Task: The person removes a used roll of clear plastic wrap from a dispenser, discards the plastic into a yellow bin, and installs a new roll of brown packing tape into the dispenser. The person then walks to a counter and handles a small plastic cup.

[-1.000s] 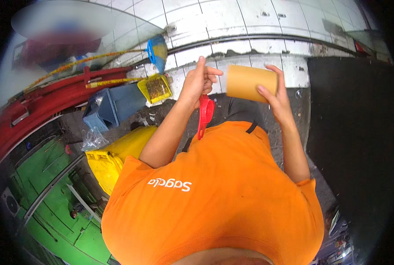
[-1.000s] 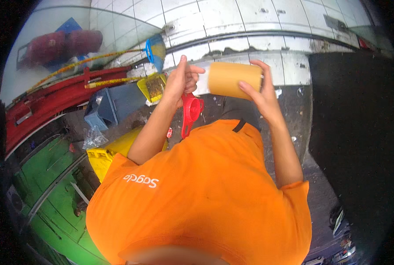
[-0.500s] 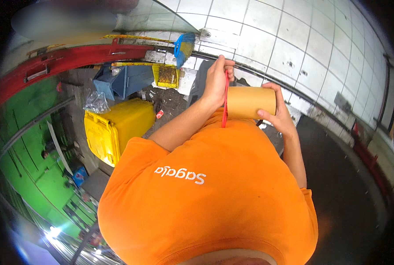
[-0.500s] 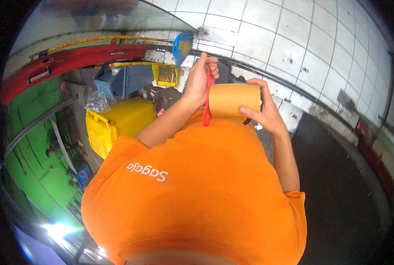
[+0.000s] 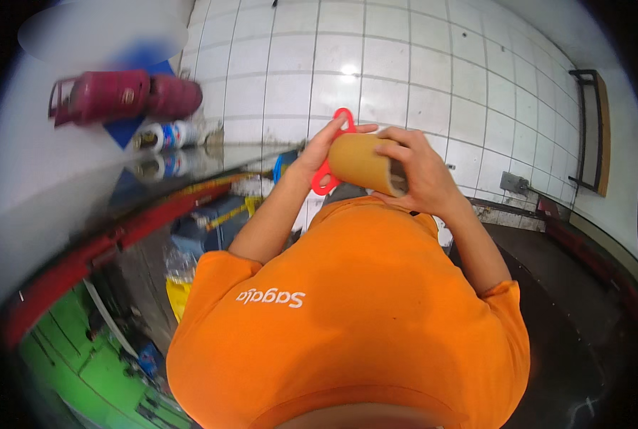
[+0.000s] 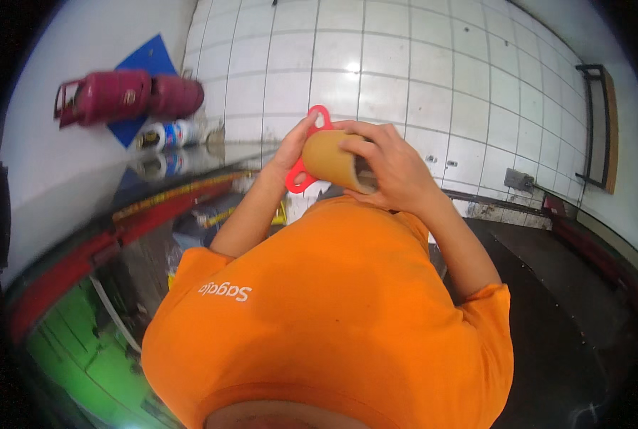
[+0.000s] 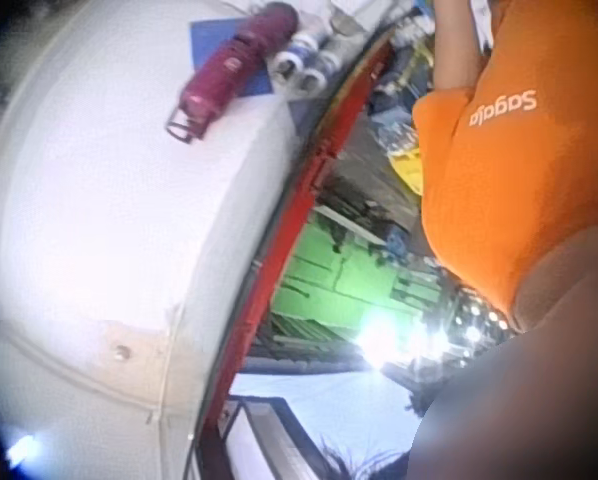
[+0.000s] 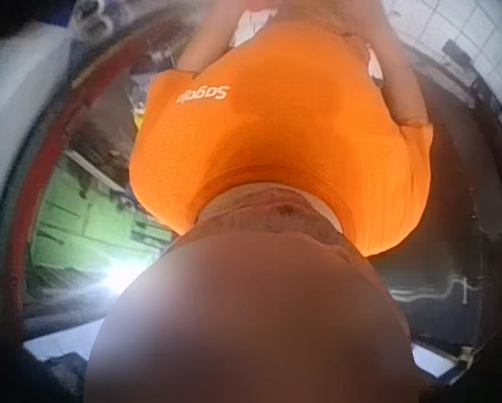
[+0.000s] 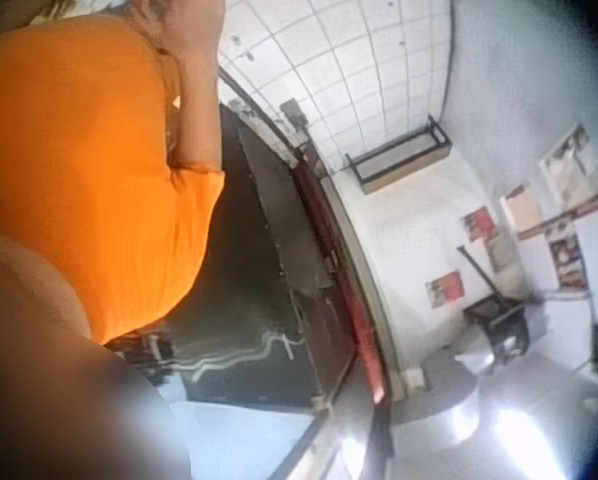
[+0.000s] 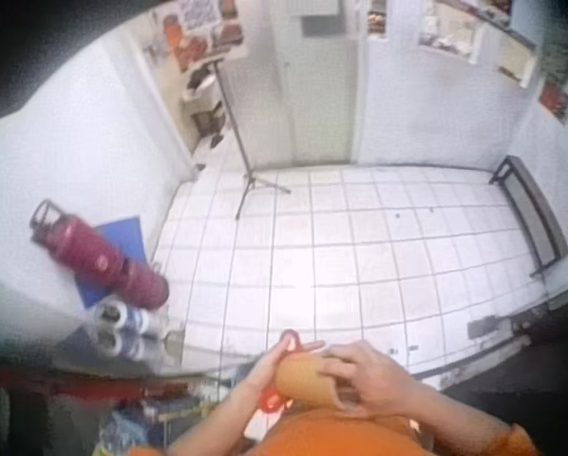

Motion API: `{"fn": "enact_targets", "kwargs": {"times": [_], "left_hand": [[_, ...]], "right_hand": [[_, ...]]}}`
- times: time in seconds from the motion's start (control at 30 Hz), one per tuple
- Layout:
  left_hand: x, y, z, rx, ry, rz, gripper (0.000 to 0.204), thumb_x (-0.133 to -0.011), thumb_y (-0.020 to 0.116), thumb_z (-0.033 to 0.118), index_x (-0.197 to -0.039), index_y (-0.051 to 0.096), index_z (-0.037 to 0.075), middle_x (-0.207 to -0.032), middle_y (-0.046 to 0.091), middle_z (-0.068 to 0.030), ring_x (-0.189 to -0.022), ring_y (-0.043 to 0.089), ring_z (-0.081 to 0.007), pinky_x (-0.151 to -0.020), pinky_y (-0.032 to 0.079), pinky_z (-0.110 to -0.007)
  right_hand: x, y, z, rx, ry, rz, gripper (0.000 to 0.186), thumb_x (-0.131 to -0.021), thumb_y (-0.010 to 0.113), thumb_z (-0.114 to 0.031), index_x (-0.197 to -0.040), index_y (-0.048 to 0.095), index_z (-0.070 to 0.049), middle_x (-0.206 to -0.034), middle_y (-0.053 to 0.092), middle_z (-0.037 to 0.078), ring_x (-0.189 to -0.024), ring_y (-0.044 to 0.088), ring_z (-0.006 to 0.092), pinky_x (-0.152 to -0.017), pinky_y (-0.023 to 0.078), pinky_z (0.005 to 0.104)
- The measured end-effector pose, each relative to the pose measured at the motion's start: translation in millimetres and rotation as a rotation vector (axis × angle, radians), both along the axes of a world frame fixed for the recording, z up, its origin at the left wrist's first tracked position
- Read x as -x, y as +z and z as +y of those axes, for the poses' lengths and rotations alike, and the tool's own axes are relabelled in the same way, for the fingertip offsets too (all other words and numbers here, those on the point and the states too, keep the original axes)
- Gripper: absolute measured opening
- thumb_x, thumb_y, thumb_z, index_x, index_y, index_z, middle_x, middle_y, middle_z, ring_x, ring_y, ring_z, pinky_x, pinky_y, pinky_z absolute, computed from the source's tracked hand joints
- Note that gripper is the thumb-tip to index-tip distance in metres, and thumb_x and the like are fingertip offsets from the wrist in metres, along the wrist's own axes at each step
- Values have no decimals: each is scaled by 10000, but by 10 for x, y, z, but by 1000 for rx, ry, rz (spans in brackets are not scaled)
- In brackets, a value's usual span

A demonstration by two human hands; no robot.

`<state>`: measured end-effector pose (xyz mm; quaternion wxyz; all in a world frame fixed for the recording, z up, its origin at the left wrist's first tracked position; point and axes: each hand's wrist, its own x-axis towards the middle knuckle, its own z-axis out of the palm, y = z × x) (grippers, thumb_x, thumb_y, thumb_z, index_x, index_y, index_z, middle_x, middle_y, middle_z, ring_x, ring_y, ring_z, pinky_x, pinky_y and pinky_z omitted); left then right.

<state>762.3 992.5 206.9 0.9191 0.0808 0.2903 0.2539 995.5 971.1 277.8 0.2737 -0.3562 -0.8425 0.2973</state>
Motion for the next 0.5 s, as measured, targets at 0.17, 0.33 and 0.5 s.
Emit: {"fn": "enact_targets", "kwargs": {"times": [0.17,0.33,0.5], "left_hand": [[-113,-196,1091,-256,192,145,705,-1020,400,576,-1474,408,36,-1365,566,-158,-1226,579,-236,-991,506,-360],[-135,-526,2119,-561,327,451,585,-1005,575,359,-1473,355,87,-1338,545,-124,-1235,549,-202,-1003,491,-360],[453,-406,2985,-337,683,84,602,-1034,473,438,-1495,348,71,-1431,502,-123,-1313,509,-234,-1050,465,-387]], "right_hand": [[101,-334,1088,181,-299,126,785,-713,859,-332,-1339,431,-130,-1301,493,164,-1138,542,366,-959,486,442],[141,-1009,2332,704,-458,295,895,-785,836,-387,-1422,303,-53,-1333,426,287,-1267,467,398,-1053,416,454],[582,-147,3747,403,109,242,1053,-732,878,-378,-1513,248,-62,-1413,387,260,-1337,412,412,-1092,401,462]]}}
